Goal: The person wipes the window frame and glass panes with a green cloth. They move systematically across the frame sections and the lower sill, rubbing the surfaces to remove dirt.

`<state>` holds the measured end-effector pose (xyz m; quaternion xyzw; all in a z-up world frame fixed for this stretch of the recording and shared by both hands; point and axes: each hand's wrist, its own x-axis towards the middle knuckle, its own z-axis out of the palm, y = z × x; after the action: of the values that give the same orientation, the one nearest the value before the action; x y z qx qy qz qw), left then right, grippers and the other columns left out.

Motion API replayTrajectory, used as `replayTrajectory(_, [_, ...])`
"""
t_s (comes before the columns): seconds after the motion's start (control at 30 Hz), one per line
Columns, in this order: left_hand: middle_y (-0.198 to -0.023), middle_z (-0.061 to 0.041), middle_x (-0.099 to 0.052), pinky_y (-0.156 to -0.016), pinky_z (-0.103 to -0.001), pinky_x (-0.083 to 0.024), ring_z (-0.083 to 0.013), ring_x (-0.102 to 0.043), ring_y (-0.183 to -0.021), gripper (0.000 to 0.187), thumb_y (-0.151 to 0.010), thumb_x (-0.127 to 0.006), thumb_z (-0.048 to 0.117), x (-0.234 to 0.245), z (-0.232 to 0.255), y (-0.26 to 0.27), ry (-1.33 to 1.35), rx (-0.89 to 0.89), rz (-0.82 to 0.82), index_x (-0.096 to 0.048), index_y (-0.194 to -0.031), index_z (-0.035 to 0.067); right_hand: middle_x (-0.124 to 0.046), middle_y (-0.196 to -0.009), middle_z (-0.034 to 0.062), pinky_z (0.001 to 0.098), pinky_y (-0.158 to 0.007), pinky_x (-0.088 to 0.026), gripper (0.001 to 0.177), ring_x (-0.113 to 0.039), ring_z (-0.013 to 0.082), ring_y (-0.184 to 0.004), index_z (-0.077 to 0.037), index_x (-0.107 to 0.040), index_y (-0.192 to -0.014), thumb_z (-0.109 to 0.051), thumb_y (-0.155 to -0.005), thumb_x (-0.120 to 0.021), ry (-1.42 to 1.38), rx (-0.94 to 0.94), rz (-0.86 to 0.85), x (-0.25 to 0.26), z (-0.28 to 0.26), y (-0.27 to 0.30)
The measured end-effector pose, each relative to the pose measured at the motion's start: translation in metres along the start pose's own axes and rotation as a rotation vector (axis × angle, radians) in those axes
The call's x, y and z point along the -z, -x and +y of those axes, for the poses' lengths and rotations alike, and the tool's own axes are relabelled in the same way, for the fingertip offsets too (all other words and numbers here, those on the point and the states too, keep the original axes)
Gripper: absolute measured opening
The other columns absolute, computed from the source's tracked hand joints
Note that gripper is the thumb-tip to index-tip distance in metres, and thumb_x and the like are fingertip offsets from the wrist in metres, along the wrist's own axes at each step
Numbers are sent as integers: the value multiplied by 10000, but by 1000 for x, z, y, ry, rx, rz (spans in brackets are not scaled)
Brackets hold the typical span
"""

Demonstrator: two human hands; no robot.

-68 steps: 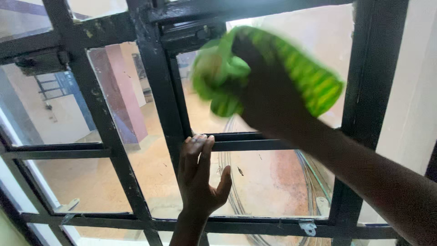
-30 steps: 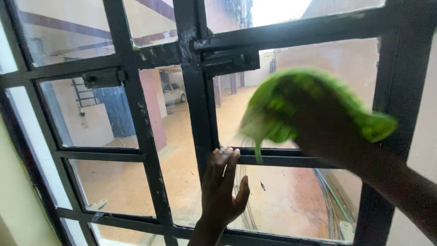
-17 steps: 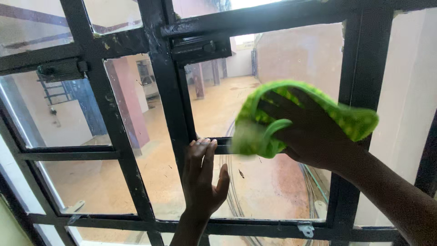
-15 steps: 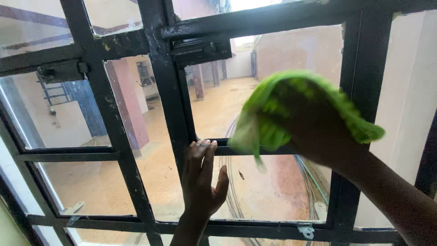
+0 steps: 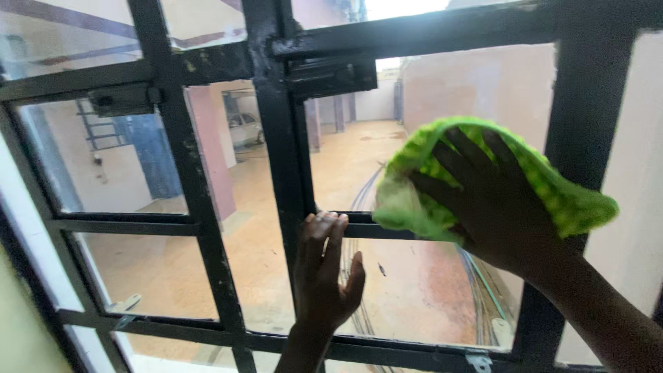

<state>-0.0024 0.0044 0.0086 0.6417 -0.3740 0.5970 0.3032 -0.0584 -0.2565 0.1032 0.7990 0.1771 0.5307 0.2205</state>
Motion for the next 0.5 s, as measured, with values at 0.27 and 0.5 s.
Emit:
replayTrajectory(0.27, [-1366,-241,-550,-1241,-596,-366,-442,-528,-1362,604,-890,-735,183,-1,7,-1,24,13,35,-525,-1404,-57,-510,-1537,176,605,-1274,-176,756,-364,364,-1505,-241,-616,-1428,-537,-747,-754,8,81,7,1,-16,-8])
replayTrajectory(0.5, [-1476,-318,-482,-1257,-595,-304,-480,-446,-1447,592,-886,-715,154,14,2,8,3,20,-114,-539,-1420,-33,-552,-1500,-21,464,-1251,-258,519,-431,177,-1486,-287,-657,-1350,-44,-892,-673,-247,130,-17,-18,-59,-30])
